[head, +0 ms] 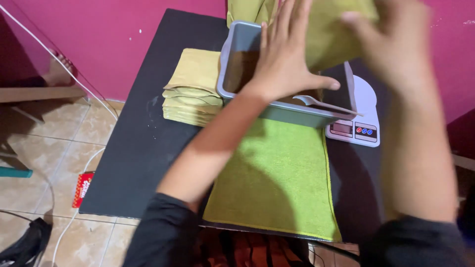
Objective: Preparing and opening coffee bags at a packaging station, using a shaping tool to open them.
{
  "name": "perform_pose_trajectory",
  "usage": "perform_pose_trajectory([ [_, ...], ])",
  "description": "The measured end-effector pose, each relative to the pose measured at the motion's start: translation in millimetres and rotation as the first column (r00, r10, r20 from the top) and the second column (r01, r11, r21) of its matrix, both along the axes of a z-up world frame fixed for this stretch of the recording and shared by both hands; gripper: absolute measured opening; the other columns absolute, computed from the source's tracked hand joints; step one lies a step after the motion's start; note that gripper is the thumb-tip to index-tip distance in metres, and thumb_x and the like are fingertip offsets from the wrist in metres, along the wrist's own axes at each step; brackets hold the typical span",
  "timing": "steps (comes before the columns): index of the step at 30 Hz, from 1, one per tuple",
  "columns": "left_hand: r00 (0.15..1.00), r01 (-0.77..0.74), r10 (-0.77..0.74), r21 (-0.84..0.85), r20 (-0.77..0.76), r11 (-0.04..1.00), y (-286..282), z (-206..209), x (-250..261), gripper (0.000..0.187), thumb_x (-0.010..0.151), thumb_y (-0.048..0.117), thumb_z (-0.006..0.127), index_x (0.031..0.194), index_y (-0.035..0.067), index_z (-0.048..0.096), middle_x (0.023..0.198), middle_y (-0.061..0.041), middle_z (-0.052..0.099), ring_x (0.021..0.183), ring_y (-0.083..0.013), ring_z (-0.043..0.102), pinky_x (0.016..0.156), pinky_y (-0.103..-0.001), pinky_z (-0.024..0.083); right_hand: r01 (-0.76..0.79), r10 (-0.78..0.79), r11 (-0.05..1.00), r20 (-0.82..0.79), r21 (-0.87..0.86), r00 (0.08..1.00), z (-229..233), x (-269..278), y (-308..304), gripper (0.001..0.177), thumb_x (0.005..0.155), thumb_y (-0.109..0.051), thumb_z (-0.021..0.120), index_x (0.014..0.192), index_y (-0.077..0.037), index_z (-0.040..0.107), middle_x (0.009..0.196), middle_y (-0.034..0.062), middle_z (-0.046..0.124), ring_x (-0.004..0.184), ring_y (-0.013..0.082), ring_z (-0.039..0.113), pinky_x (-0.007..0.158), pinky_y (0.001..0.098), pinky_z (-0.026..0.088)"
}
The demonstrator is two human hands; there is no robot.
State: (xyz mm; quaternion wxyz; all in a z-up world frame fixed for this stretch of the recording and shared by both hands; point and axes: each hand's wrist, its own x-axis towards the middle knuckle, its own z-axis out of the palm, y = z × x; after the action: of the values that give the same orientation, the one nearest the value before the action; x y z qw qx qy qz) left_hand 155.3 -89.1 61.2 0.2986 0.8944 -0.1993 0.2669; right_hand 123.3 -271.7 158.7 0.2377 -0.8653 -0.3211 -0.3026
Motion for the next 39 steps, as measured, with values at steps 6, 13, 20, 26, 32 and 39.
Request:
perform_pose_trajectory([
  [6, 0.979, 0.023, 0.071, -0.449, 0.191, 0.893, -29, -14, 34, 0.156, 0.058, 0.068, 0.1, 0.166, 0.018, 0.0, 0.169, -0.022, 0.023, 0.161, -0.0433, 0.028, 0.133, -0.058, 0.026, 0.145, -0.136, 0.984, 0.086, -0.103, 0.987, 13, -17, 43, 0.019, 0.105, -0.019, 0.075, 0.099, -0.001, 0.069, 0.089, 0.0108, 0.074, 0.074, 0.0228, 0.067, 0.059, 0.0404, 0.044],
  [13, 0.975, 0.122, -0.033, -0.404, 0.22, 0.906, -15, -7, 20, 0.159, 0.061, 0.076, 0.098, 0.168, 0.021, -0.006, 0.178, -0.012, 0.012, 0.166, -0.0428, 0.02, 0.132, -0.064, 0.029, -0.392, 0.11, 0.65, 0.429, 0.651, 0.896, -35, -21, 27, 0.08, 0.124, 0.003, 0.081, 0.171, -0.045, 0.038, 0.17, 0.0206, 0.067, 0.125, 0.0402, 0.059, 0.086, 0.046, 0.063],
  [20, 0.985, 0.097, -0.023, -0.45, 0.169, 0.888, -9, -4, 21, 0.139, 0.066, 0.057, 0.091, 0.167, 0.033, -0.001, 0.165, -0.017, 0.035, 0.159, -0.0389, 0.037, 0.123, -0.056, 0.041, 0.052, -0.081, 0.973, 0.121, 0.223, 0.989, -29, -31, 32, 0.066, 0.11, -0.045, 0.073, 0.164, -0.027, 0.038, 0.174, 0.0096, 0.027, 0.16, 0.0382, 0.041, 0.123, 0.0581, 0.048],
  [26, 0.98, 0.033, 0.062, -0.46, 0.19, 0.887, -11, -4, 26, 0.134, 0.066, 0.055, 0.088, 0.168, 0.037, 0.003, 0.161, -0.01, 0.04, 0.154, -0.0343, 0.048, 0.126, -0.046, 0.041, 0.281, -0.298, 0.95, -0.132, -0.134, 0.945, 2, -57, 53, 0.062, 0.096, -0.051, 0.068, 0.145, -0.016, 0.056, 0.13, 0.0116, 0.049, 0.118, 0.0323, 0.049, 0.085, 0.053, 0.045],
  [32, 0.978, 0.128, -0.035, -0.462, 0.204, 0.878, 1, 0, 25, 0.151, 0.064, 0.049, 0.105, 0.167, 0.032, -0.005, 0.165, -0.022, 0.02, 0.163, -0.0455, 0.025, 0.131, -0.059, 0.031, 0.105, -0.108, 0.987, 0.015, 0.125, 0.994, -4, -52, 42, 0.031, 0.102, -0.012, 0.083, 0.123, -0.006, 0.062, 0.105, 0.0135, 0.071, 0.085, 0.0189, 0.066, 0.065, 0.0303, 0.049],
  [39, 0.89, 0.42, -0.415, -0.689, 0.188, 0.59, 44, 16, 39, 0.071, 0.099, 0.055, 0.068, 0.154, 0.022, 0.038, 0.147, -0.009, 0.058, 0.138, -0.027, 0.06, 0.11, -0.049, 0.06, 0.11, -0.158, 0.965, 0.188, 0.24, 0.97, -14, -32, 11, 0.006, 0.111, 0.001, 0.073, 0.112, 0.003, 0.078, 0.099, 0.0108, 0.076, 0.089, 0.0186, 0.07, 0.076, 0.0335, 0.057],
])
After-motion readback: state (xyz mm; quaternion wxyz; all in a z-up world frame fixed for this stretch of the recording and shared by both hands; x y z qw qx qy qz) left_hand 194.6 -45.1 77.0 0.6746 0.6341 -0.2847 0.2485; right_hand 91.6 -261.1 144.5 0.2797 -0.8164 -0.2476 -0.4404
